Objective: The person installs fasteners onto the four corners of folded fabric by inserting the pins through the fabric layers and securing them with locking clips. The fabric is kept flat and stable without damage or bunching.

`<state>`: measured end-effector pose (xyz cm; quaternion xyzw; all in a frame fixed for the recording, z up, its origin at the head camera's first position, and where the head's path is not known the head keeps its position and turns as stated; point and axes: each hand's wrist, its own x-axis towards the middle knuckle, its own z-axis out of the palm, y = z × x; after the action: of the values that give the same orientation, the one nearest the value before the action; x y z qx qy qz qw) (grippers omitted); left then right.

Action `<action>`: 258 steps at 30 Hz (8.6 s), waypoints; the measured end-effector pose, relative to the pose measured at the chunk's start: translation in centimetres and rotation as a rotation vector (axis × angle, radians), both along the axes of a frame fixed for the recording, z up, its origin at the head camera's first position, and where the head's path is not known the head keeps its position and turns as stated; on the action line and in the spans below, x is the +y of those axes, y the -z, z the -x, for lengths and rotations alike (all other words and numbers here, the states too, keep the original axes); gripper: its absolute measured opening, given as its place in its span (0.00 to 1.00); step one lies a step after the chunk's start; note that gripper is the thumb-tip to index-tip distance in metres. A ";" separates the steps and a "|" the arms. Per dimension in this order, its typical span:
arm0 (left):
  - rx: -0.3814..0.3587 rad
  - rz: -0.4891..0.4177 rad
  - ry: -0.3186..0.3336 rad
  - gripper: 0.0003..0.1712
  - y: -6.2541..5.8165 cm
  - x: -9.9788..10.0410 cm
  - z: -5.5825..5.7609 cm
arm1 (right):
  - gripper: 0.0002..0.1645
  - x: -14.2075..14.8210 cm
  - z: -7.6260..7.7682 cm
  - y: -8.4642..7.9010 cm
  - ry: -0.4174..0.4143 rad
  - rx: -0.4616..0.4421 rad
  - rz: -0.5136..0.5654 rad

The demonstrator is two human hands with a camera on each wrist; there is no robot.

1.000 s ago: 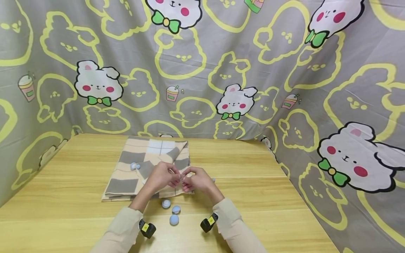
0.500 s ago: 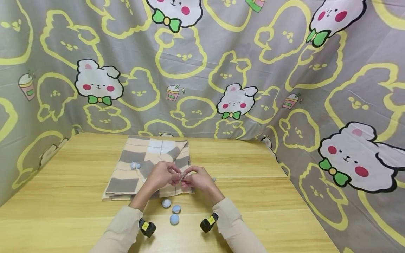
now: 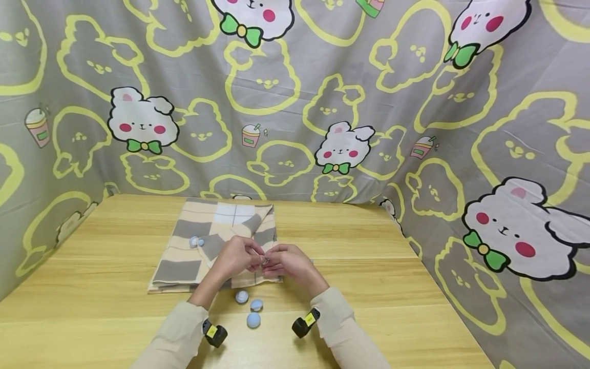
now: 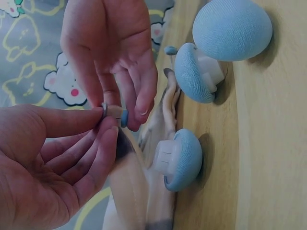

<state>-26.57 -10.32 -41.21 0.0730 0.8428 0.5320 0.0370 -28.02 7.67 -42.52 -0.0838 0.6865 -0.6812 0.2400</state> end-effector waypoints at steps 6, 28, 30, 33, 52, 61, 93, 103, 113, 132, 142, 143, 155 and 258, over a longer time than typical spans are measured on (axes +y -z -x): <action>0.011 0.028 -0.004 0.02 -0.1 0.1 -0.1 | 0.13 -0.2 0.1 0.2 0.026 0.004 0.006; 0.029 0.067 -0.001 0.03 0.0 0.4 -0.3 | 0.08 -0.4 0.0 0.6 0.131 0.028 0.081; 0.018 0.061 -0.001 0.02 -0.2 0.3 -0.4 | 0.09 -0.4 0.0 0.5 0.128 0.032 0.075; 0.000 0.053 -0.008 0.03 -0.4 0.1 -0.5 | 0.12 -0.3 0.0 0.4 0.125 0.031 0.072; 0.143 0.136 -0.058 0.03 0.4 0.4 -0.2 | 0.19 0.0 0.1 0.1 0.050 0.024 0.065; 0.191 0.187 -0.046 0.05 0.3 0.7 -0.4 | 0.15 -0.2 0.1 0.4 0.072 0.021 0.067; -0.168 0.673 0.299 0.09 -3.3 -0.4 -3.7 | 0.11 -0.3 0.2 0.6 0.121 0.043 0.057; -0.207 0.763 0.263 0.15 -3.1 0.2 -3.8 | 0.11 -0.3 0.1 0.6 0.127 0.046 0.062; -0.201 0.768 0.279 0.14 -3.0 0.0 -3.8 | 0.11 -0.3 0.2 0.7 0.121 0.053 0.058; 0.170 0.456 -0.001 0.18 -2.4 -0.2 -1.7 | 0.12 -0.2 0.1 0.8 0.115 0.052 0.036; 0.209 0.246 -0.087 0.08 -0.9 0.0 -0.8 | 0.15 -0.2 0.1 0.6 0.126 0.062 0.027; 0.203 0.223 -0.092 0.07 -0.8 -0.1 -0.7 | 0.15 -0.2 0.1 0.6 0.128 0.065 0.027; 0.113 0.021 -0.089 0.06 -0.7 -0.5 -0.2 | 0.14 -0.2 0.1 0.6 0.126 0.056 0.062; 0.162 0.046 -0.080 0.10 -0.4 0.1 0.1 | 0.25 -0.2 0.2 0.2 0.141 0.033 0.015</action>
<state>-26.67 -10.26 -40.80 0.0811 0.8572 0.5060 -0.0508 -28.25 7.50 -42.71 -0.0481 0.6894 -0.7001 0.1795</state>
